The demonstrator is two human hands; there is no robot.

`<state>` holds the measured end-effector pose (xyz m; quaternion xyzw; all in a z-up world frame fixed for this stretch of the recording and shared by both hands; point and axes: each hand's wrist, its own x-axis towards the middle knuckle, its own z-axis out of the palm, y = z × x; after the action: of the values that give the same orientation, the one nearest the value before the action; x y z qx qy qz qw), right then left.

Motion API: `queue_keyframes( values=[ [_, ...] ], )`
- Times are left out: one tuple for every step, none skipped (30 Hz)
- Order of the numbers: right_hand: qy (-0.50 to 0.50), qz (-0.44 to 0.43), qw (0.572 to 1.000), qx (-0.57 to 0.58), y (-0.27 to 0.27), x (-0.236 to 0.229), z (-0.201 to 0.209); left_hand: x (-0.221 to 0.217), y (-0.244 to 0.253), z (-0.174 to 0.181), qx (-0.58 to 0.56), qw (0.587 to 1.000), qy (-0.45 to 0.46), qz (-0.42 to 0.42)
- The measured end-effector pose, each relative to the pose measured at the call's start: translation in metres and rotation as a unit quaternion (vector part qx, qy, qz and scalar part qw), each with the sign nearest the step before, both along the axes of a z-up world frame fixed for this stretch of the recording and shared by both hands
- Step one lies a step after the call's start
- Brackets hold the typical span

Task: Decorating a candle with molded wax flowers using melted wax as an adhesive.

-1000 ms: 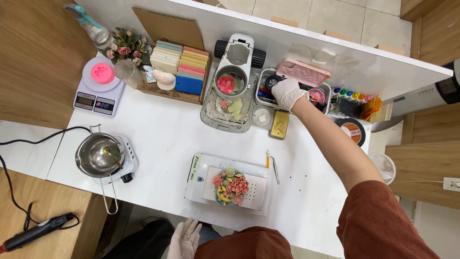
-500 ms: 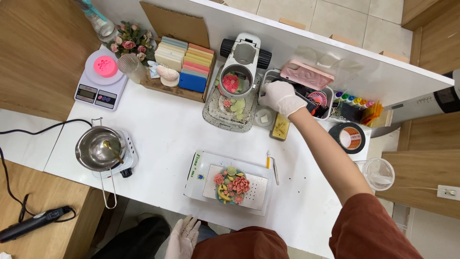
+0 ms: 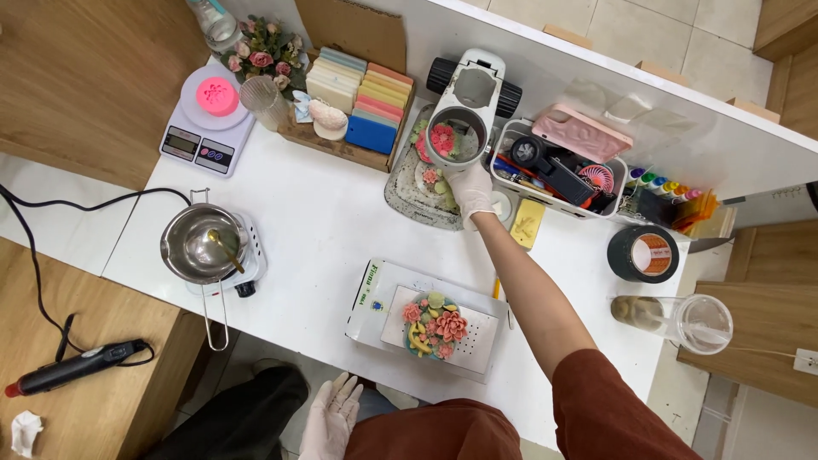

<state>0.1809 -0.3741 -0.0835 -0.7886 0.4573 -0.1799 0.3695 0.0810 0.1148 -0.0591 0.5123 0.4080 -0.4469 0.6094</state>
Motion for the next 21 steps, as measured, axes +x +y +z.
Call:
queue_keyframes(
  values=[
    [0.001, 0.002, 1.0, 0.0, -0.002, -0.002, -0.003, 0.001, 0.0, 0.001, 0.0, 1.0, 0.001, 0.002],
    [0.023, 0.013, 1.0, -0.001, -0.004, -0.005, -0.005, 0.002, -0.001, 0.001, 0.004, 1.0, 0.003, 0.006],
    [0.045, 0.024, 0.999, -0.002, -0.006, -0.009, -0.008, 0.003, -0.001, 0.002, 0.008, 1.0, 0.004, 0.01],
    [0.047, 0.023, 0.999, -0.002, -0.005, -0.014, -0.009, 0.003, -0.002, 0.002, 0.007, 1.0, 0.006, 0.009],
    [0.039, 0.029, 0.999, 0.008, -0.005, -0.018, -0.009, 0.003, -0.004, 0.003, 0.003, 1.0, 0.0, 0.004],
    [0.03, 0.036, 0.999, 0.019, -0.005, -0.022, -0.009, 0.003, -0.005, 0.003, 0.0, 1.0, -0.008, 0.0],
    [0.031, 0.035, 0.999, 0.018, -0.002, -0.026, 0.001, 0.004, -0.007, 0.004, -0.002, 1.0, -0.007, 0.0],
    [0.027, 0.024, 0.999, 0.041, 0.002, -0.031, 0.011, 0.004, -0.008, 0.004, -0.007, 1.0, -0.011, -0.004],
    [0.023, 0.013, 0.998, 0.063, 0.006, -0.037, 0.021, 0.004, -0.01, 0.005, -0.012, 1.0, -0.016, -0.009],
    [0.024, 0.013, 0.998, 0.063, 0.008, -0.039, 0.023, 0.005, -0.012, 0.008, -0.013, 1.0, -0.015, -0.009],
    [0.048, -0.005, 0.998, 0.042, 0.009, -0.041, 0.025, 0.006, -0.014, 0.012, -0.018, 1.0, -0.015, -0.009],
    [0.072, -0.021, 0.997, 0.021, 0.012, -0.042, 0.027, 0.007, -0.015, 0.016, -0.022, 1.0, -0.015, -0.008],
    [0.073, -0.02, 0.997, 0.022, 0.012, -0.044, 0.024, 0.007, -0.015, 0.017, -0.022, 1.0, -0.015, -0.007],
    [0.065, -0.012, 0.998, -0.023, 0.012, -0.044, 0.021, 0.008, -0.014, 0.018, -0.023, 1.0, -0.017, -0.007],
    [0.057, -0.003, 0.996, -0.069, 0.012, -0.043, 0.018, 0.009, -0.014, 0.019, -0.024, 0.999, -0.018, -0.008],
    [0.057, -0.002, 0.996, -0.066, 0.013, -0.044, 0.019, 0.009, -0.011, 0.019, -0.022, 1.0, -0.018, -0.007],
    [0.065, 0.004, 0.995, -0.076, 0.014, -0.044, 0.02, 0.008, -0.009, 0.019, -0.024, 1.0, -0.02, -0.001],
    [0.071, 0.009, 0.994, -0.088, 0.013, -0.043, 0.022, 0.009, -0.008, 0.018, -0.028, 0.999, -0.024, 0.005],
    [0.071, 0.01, 0.994, -0.088, 0.012, -0.042, 0.02, 0.01, -0.01, 0.022, -0.027, 0.999, -0.024, 0.006],
    [0.06, 0.026, 0.993, -0.103, 0.011, -0.043, 0.017, 0.01, -0.012, 0.028, -0.02, 1.0, -0.024, -0.002],
    [0.048, 0.042, 0.991, -0.118, 0.011, -0.044, 0.014, 0.01, -0.013, 0.033, -0.013, 1.0, -0.024, -0.01]
  ],
)
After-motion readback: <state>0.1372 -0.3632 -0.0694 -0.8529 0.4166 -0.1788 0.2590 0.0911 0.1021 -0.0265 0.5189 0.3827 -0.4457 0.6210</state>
